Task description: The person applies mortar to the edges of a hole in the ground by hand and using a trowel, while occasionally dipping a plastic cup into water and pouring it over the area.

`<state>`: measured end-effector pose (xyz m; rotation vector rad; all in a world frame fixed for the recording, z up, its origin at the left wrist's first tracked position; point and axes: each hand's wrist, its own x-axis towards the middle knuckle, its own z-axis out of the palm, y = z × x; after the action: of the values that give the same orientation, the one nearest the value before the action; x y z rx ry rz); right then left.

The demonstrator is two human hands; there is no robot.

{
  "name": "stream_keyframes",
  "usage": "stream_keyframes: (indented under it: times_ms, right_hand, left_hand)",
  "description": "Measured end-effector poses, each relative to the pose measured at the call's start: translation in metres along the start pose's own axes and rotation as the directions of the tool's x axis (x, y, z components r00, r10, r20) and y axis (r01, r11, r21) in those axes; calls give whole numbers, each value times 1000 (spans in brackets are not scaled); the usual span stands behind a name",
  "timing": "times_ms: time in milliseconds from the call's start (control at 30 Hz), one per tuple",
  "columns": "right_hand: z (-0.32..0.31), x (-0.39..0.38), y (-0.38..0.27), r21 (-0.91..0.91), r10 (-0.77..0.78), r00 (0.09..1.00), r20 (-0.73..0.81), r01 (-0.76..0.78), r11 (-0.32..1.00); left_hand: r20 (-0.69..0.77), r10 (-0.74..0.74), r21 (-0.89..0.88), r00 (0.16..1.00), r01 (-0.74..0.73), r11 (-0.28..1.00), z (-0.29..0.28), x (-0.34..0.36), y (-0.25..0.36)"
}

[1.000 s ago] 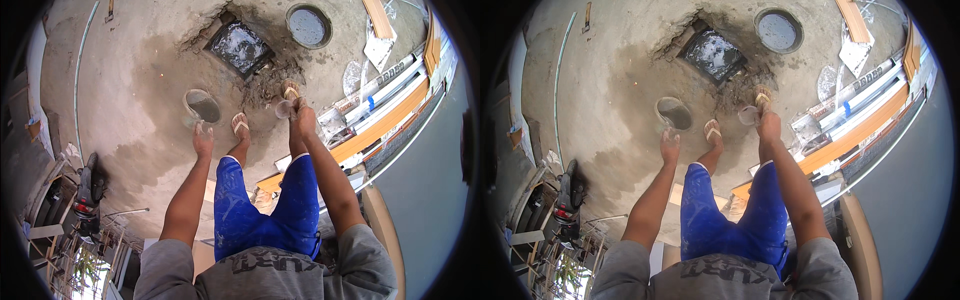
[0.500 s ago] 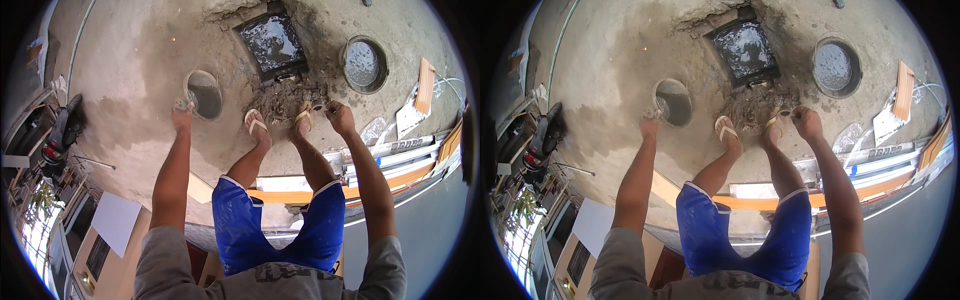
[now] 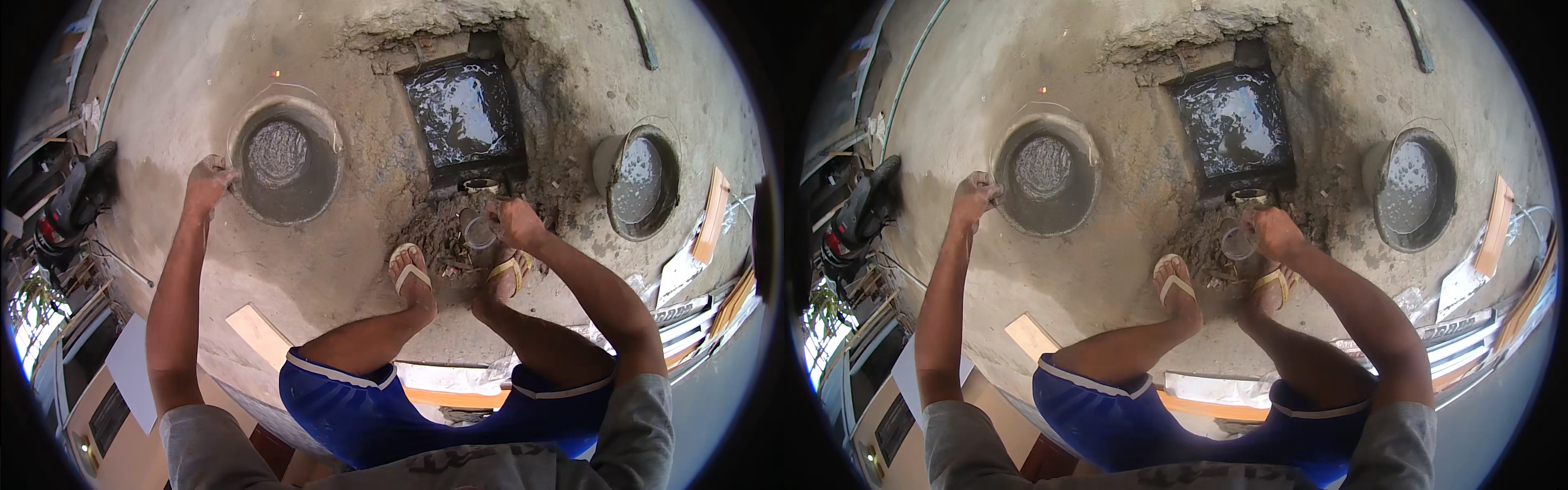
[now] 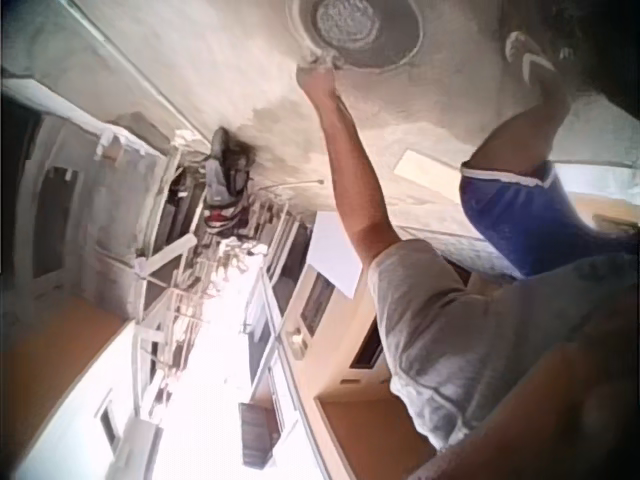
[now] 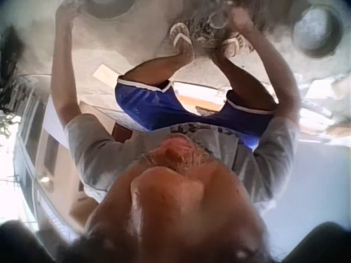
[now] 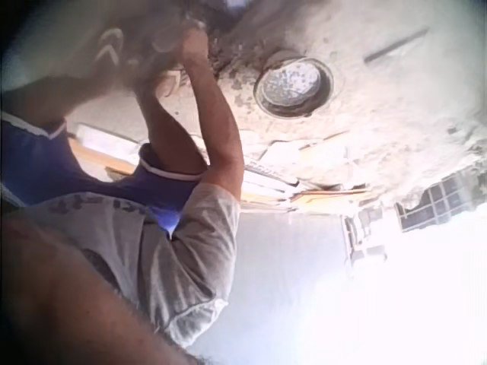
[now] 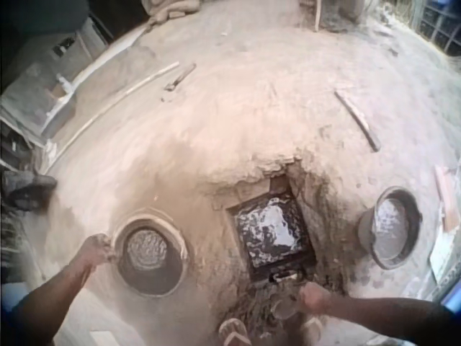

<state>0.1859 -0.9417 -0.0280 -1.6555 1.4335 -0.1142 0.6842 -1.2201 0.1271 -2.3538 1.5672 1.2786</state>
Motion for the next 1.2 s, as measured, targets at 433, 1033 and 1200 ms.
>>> stream_keyframes:
  times_ms: [433, 1033, 1200]
  right_hand:
    - [-49, 12, -3, -293, 125, 992, -2, -120, 948]
    - [-204, 69, -28, -437, 250, 911, -328, -381, 815]
    - [-141, 134, 5, -461, 281, 923, -262, -376, 804]
  left_hand:
    - [-243, -163, -931, 956, -182, 316, 68, 203, -2]
    - [-858, 279, 234, 432, -155, 960, 189, 223, -75]
    - [-840, 269, 274, 471, -60, 960, 188, 241, -90]
